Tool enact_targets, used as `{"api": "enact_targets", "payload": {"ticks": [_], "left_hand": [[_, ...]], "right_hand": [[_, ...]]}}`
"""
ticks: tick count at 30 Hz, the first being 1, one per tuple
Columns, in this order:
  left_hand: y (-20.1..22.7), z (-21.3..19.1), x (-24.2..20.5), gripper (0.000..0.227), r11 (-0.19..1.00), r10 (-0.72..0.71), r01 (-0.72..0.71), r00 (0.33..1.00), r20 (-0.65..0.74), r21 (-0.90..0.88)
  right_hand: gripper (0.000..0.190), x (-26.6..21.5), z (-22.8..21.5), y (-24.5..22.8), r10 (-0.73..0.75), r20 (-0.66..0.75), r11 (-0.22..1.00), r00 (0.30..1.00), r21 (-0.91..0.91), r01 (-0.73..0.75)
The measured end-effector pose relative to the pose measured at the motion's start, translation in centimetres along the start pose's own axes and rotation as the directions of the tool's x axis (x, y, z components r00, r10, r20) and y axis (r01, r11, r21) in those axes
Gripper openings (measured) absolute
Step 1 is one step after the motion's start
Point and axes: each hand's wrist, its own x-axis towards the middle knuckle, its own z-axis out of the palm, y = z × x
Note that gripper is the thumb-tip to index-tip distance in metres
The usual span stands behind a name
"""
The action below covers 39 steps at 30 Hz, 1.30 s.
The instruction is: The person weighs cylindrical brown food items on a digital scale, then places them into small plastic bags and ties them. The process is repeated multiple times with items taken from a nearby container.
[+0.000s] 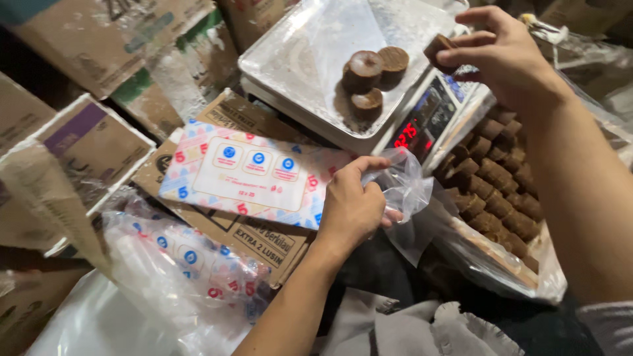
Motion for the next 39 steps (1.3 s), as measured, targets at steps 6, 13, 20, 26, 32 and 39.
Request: {"api": "enact_targets", "payload": {"ticks": [6,13,20,26,32,39], "left_hand": [[-0.5,2.7,0.0,0.048,1.000,0.000,0.000,0.998,0.064,-0.002],[-1.0,5.0,0.0,0.049,1.000,-0.004,0.003,0.995,0.102,0.010],[-1.2,6.5,-0.1,0.051,0.998,0.010,-0.016,0.994,0.112,0.055],[-1.4,7.3,-0.4,0.051,0.999,0.013,-0.019,0.991,0.130,0.042],[-1.1,7.0,-0.8,0.051,0.998,0.003,-0.010,0.992,0.128,0.059],[-0.6,7.0,-1.1,0.050,0.996,-0.018,0.006,0.992,0.128,0.094]], "right_hand": [[0.076,-8.2,-5.7,3.1,0.360,-0.194,0.858,0.913,-0.316,-0.405],[0.074,-13.3,-9.6,13.8,0.590,-0.226,0.748,0.775,-0.208,-0.630],[0.046,-16.4,-11.5,23.0,0.701,-0.160,0.681,0.695,-0.138,-0.719],[0.050,-16.7,-5.7,23.8,0.665,-0.192,0.436,0.721,-0.684,-0.584],[0.090,-14.5,-2.2,23.5,0.748,-0.360,0.134,0.558,-0.741,-0.658],[0.091,-14.1,-1.8,23.7,0.794,-0.368,0.116,0.483,-0.688,-0.716]]}}
